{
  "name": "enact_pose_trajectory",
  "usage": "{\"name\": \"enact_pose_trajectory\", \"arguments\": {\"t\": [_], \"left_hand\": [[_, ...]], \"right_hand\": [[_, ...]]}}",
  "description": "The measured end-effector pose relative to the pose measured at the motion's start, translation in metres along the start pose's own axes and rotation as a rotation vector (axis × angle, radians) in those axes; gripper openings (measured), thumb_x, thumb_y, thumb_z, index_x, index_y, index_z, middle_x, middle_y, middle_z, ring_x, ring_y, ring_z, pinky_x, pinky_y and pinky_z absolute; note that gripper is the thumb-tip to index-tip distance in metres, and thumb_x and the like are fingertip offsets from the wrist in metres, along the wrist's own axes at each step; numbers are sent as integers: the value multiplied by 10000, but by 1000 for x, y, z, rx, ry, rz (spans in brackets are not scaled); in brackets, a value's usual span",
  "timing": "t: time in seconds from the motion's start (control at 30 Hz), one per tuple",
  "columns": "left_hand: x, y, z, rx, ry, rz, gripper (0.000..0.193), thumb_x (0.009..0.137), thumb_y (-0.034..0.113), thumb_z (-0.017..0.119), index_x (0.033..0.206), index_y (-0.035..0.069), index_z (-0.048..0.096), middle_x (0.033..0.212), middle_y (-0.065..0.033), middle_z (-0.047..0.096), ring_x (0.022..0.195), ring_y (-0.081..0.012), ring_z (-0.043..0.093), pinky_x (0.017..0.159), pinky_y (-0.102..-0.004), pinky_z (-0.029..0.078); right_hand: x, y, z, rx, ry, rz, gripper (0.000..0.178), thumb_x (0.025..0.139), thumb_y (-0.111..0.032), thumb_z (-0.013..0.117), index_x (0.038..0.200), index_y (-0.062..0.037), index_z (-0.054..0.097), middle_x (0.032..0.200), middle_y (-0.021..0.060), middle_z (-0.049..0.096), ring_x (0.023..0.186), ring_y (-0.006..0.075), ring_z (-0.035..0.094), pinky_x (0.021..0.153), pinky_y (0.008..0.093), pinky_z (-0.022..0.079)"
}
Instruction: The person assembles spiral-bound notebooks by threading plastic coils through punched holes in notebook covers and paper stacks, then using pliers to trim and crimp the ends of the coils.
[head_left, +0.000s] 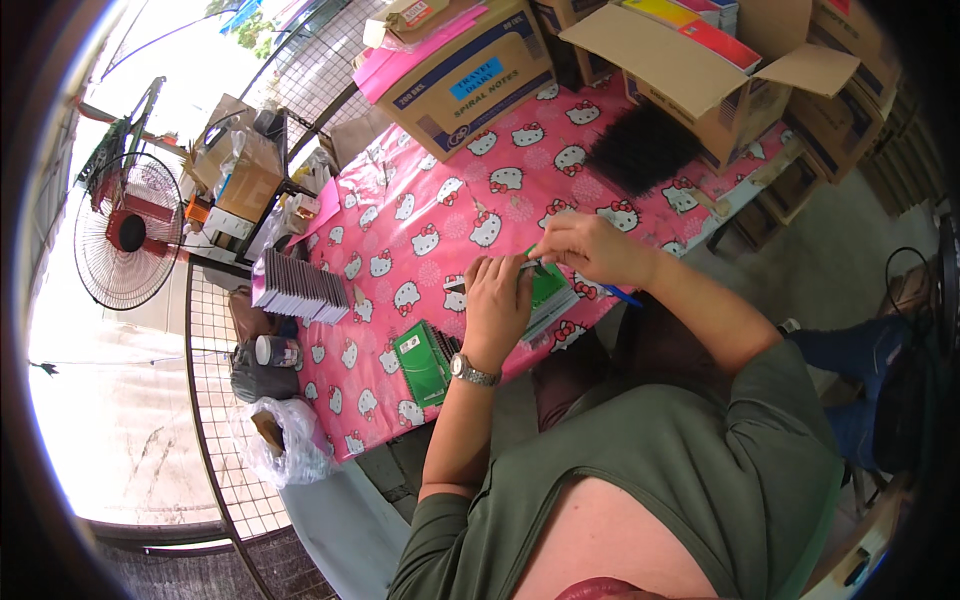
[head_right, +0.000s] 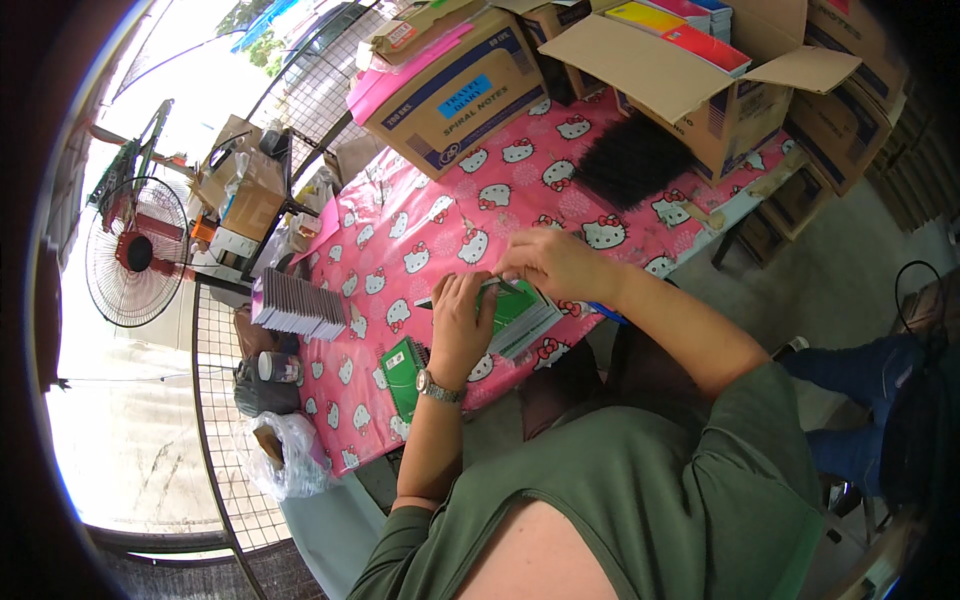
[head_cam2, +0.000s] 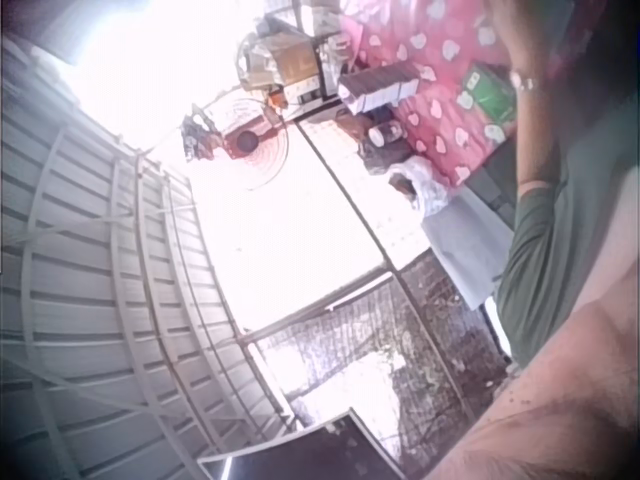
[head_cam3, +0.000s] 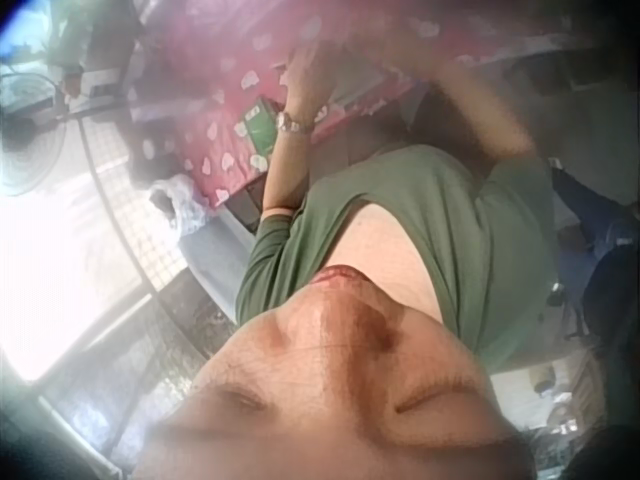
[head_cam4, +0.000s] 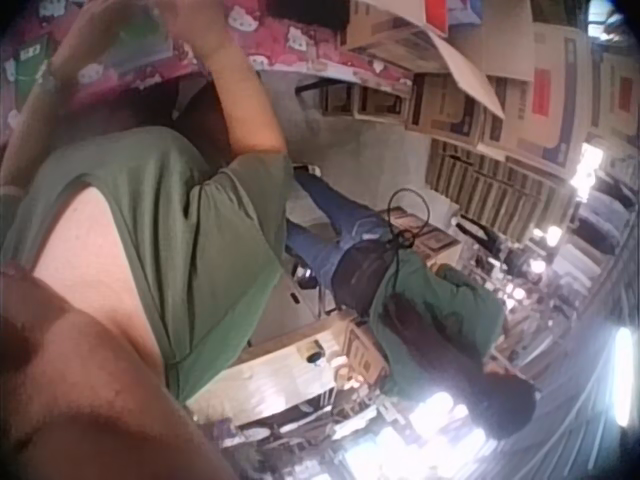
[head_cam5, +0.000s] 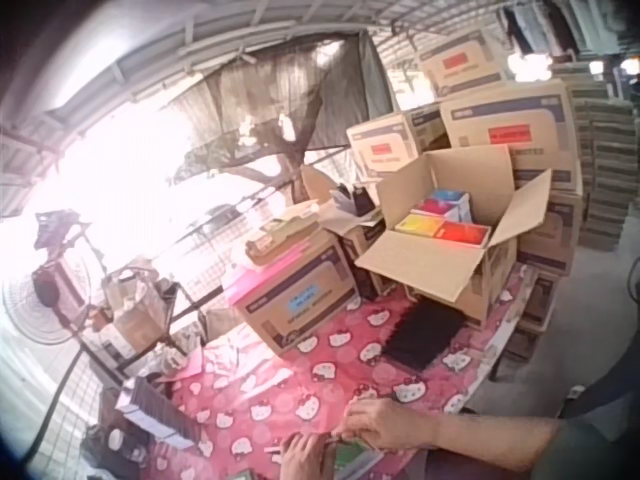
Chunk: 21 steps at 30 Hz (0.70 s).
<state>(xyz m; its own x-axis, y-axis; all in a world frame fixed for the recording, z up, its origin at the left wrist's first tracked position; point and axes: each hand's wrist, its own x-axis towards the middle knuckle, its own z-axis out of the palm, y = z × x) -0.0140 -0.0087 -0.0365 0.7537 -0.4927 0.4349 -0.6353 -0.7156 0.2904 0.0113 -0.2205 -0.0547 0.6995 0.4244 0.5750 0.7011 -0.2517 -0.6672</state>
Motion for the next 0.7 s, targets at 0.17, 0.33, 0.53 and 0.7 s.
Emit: {"name": "enact_pose_trajectory", "arguments": {"t": [0.17, 0.33, 0.53, 0.7], "left_hand": [[2, 2, 1, 32, 33, -5, 262, 878, 84, 621, 1135, 47, 581, 960, -122, 658, 947, -325, 611, 990, -464, 395], [1, 5, -3, 65, -17, 48, 252, 867, 110, 650, 1103, 53, 581, 961, -113, 659, 948, -316, 611, 991, -458, 397], [-8, 2, -10, 9, -32, 41, 223, 881, 144, 657, 1081, 75, 590, 915, -99, 655, 929, -300, 611, 1017, -479, 396], [0, 1, -2, 6, -62, 62, 128, 901, 112, 631, 1020, 71, 609, 935, -91, 668, 924, -291, 624, 1075, -495, 374]], "right_hand": [[3, -17, -3, 107, -54, 228, 175, 934, -157, 632, 1069, -46, 631, 881, 158, 681, 877, 342, 663, 730, 433, 512], [1, -39, -7, -185, -141, 329, 220, 966, -165, 588, 1127, -38, 509, 866, 200, 649, 818, 368, 670, 682, 430, 539], [28, -56, -27, 427, -428, 753, 267, 1012, -170, 505, 1240, -35, 472, 923, 205, 648, 794, 365, 684, 662, 418, 567], [-18, 131, 58, -516, 29, 957, 581, 962, -492, 518, 1250, 8, 582, 1207, 219, 580, 1177, 390, 535, 979, 550, 449]]}}
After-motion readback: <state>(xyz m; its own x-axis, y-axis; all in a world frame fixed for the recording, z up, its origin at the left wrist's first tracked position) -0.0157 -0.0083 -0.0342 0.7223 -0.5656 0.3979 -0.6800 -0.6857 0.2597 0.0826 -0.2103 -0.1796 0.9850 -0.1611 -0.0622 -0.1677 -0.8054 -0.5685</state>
